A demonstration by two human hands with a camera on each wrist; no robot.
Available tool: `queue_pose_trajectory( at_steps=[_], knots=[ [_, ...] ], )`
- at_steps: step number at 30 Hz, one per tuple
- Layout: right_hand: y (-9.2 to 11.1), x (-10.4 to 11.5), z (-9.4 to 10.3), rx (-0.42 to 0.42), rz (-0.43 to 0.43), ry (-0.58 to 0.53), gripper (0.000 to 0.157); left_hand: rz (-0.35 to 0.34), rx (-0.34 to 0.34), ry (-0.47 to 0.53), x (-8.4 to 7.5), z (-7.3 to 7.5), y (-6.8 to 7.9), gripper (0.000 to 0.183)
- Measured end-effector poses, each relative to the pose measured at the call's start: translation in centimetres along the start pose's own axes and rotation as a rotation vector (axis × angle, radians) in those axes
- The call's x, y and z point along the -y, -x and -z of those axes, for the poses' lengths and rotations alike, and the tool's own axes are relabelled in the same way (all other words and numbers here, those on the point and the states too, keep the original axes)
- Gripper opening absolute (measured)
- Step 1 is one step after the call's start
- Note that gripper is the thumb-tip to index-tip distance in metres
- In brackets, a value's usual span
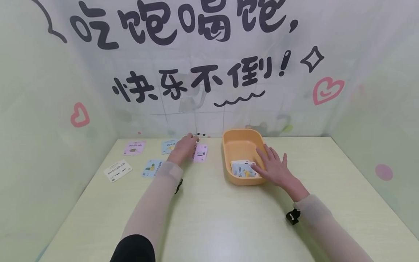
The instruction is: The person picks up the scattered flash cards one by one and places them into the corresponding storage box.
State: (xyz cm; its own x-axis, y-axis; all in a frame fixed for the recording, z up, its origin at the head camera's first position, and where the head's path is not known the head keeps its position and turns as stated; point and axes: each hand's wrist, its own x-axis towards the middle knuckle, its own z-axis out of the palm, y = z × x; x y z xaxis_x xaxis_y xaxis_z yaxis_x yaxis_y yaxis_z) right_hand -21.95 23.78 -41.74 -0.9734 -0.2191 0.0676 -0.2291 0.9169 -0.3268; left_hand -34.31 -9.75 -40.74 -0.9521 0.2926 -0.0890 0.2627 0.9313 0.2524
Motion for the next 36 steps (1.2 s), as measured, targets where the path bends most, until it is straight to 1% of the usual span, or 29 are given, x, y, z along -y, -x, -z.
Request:
queue_pose_trajectory(
  at_steps=[3,6,10,13,20,22,24,29,31,33,36],
  knots=[
    [0.0,0.0,0.0,0.001,-0.002,0.004,0.078,0.032,-0.059,0.06,0.1,0.2,-0.3,0.035],
    [0.1,0.0,0.0,0.001,-0.003,0.003,0.078,0.044,-0.092,0.128,0.2,0.5,-0.4,0.03],
    [0.2,0.0,0.1,0.004,-0.004,-0.003,0.078,0.07,-0.084,0.255,0.3,0.9,-0.3,0.026],
    [0.2,0.0,0.2,0.014,-0.007,0.002,0.078,0.073,-0.075,0.307,0.2,1.3,-0.2,0.025],
    [-0.1,-0.2,0.1,0.005,-0.005,0.018,0.078,0.03,-0.117,0.365,-0.1,2.2,0.1,0.025],
    [0.0,-0.2,0.0,0.013,-0.007,0.022,0.078,0.029,-0.115,0.382,-0.2,2.4,0.2,0.025],
    [0.1,-0.2,-0.1,0.017,-0.007,0.029,0.079,0.027,-0.127,0.406,-0.4,2.6,0.3,0.025],
    [0.1,-0.1,-0.1,0.015,-0.009,0.041,0.079,0.019,-0.213,0.485,-1.1,3.5,0.8,0.025],
    [0.0,-0.1,0.0,0.017,-0.01,0.045,0.08,0.018,-0.237,0.508,-1.4,3.8,1.0,0.026],
    [0.0,0.0,0.1,0.018,-0.009,0.049,0.082,0.014,-0.244,0.527,-1.8,4.1,1.1,0.025],
    [0.0,0.0,0.2,0.028,-0.013,0.056,0.084,-0.001,-0.236,0.57,-2.6,4.4,1.4,0.025]
  ],
)
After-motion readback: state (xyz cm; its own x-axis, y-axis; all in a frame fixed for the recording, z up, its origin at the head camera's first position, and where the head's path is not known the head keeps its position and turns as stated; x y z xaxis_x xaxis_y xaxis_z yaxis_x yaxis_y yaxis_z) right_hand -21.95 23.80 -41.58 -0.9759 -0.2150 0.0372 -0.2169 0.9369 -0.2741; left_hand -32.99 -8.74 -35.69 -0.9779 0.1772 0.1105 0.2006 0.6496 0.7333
